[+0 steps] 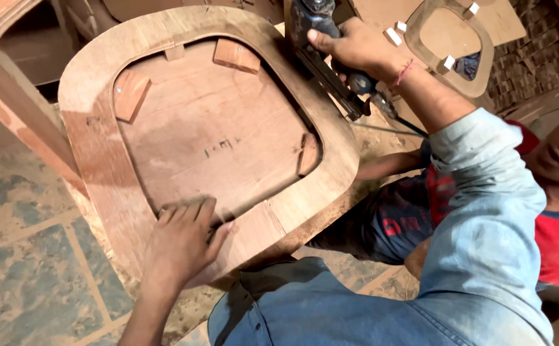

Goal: The person positions small wooden corner blocks inside a curved plywood chair seat frame and uses a pneumatic nail gun to fasten the blocks to the frame, repositioning the frame and reloading the nail gun between fastening several blocks.

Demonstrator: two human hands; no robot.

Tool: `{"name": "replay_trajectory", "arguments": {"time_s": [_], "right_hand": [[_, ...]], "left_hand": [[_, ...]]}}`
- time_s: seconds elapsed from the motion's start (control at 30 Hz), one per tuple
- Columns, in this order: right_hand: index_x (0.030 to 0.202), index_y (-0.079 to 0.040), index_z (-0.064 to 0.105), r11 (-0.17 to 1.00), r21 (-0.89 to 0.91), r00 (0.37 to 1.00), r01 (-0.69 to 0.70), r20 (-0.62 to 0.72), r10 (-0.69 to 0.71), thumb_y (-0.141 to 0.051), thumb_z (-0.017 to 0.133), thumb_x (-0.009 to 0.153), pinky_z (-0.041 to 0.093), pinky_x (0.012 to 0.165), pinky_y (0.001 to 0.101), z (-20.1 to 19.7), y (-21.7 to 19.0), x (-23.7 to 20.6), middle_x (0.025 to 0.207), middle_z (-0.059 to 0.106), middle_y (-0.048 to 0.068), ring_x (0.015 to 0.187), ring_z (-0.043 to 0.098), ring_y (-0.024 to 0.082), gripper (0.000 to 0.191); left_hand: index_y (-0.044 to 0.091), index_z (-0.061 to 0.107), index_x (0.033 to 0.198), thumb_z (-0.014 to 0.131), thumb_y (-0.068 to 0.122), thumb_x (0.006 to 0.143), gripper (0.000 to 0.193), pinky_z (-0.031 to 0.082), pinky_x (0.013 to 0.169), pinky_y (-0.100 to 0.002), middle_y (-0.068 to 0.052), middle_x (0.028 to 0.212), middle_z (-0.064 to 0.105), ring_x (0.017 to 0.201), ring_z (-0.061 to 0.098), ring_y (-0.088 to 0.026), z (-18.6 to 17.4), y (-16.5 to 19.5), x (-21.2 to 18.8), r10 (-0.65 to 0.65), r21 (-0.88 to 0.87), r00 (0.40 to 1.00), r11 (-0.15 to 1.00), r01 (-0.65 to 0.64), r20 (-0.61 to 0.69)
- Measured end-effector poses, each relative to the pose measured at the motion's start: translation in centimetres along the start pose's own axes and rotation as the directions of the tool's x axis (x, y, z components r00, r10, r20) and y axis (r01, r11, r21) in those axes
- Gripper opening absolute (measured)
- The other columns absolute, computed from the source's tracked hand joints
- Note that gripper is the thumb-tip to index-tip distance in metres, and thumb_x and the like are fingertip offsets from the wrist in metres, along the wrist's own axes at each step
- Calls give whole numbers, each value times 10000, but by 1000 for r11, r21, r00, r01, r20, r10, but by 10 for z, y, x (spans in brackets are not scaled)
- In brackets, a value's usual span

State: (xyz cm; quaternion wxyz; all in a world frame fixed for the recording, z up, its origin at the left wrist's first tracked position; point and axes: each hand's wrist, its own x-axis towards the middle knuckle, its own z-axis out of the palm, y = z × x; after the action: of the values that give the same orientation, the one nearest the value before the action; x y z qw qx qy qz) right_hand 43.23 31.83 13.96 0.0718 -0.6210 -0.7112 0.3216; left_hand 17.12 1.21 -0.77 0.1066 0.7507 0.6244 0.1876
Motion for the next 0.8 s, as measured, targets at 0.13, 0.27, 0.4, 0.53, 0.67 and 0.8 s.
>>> {"name": "replay_trajectory", "arguments": {"time_s": [0.13, 0.27, 0.4, 0.53, 0.67, 0.8], "right_hand": [[941, -27, 656, 999, 22, 999, 44, -2, -44, -537, 627, 987, 496, 421, 321, 2, -6, 4, 610, 609, 37, 455, 576, 126, 513], [856, 1, 660, 996, -88, 999, 32, -14, -33, -551, 625, 1004, 504, 452, 303, 3, -8, 9, 572, 610, 45, 453, 596, 126, 572], [837, 1, 637, 991, -26, 990, 135, 35, -134, -525, 620, 1008, 489, 431, 318, 1, -3, 11, 549, 576, 43, 440, 574, 123, 553], [816, 9, 637, 991, -40, 991, 125, 41, -124, -511, 633, 1016, 462, 432, 324, 3, 3, 9, 553, 569, 62, 444, 553, 129, 558], [806, 6, 629, 990, -62, 992, 123, 0, -123, -501, 628, 1027, 484, 443, 314, 2, 7, 4, 564, 579, 61, 457, 572, 129, 553], [803, 0, 635, 995, 15, 995, 103, -7, -103, -497, 644, 1007, 482, 442, 335, -3, 9, -3, 575, 585, 54, 461, 572, 136, 538]], "left_hand": [[11, 620, 1217, 631, 463, 862, 575, 467, 961, -468, -166, 1161, 709, 1063, 660, -316, 2, -5, 0, 3, 7, 1000, 1000, -3, -16], [24, 630, 1233, 640, 475, 868, 580, 469, 968, -468, -144, 1107, 715, 1037, 659, -306, 4, -9, 2, -16, 17, 1000, 1000, 16, 5], [8, 637, 1234, 659, 422, 885, 542, 480, 962, -444, -142, 1022, 704, 991, 661, -285, 2, -14, -1, 8, -38, 1000, 999, -9, -17], [4, 640, 1231, 669, 401, 873, 536, 482, 946, -442, -127, 986, 699, 948, 655, -284, 3, -18, -2, 34, -60, 999, 998, -36, -30], [3, 640, 1234, 671, 400, 866, 542, 482, 924, -448, -124, 985, 703, 934, 655, -278, 3, -19, -3, 45, -76, 998, 996, -47, -33], [11, 653, 1220, 673, 390, 882, 509, 492, 901, -427, -122, 982, 714, 914, 658, -278, 4, -19, -2, 27, -96, 996, 995, -35, -87]]}}
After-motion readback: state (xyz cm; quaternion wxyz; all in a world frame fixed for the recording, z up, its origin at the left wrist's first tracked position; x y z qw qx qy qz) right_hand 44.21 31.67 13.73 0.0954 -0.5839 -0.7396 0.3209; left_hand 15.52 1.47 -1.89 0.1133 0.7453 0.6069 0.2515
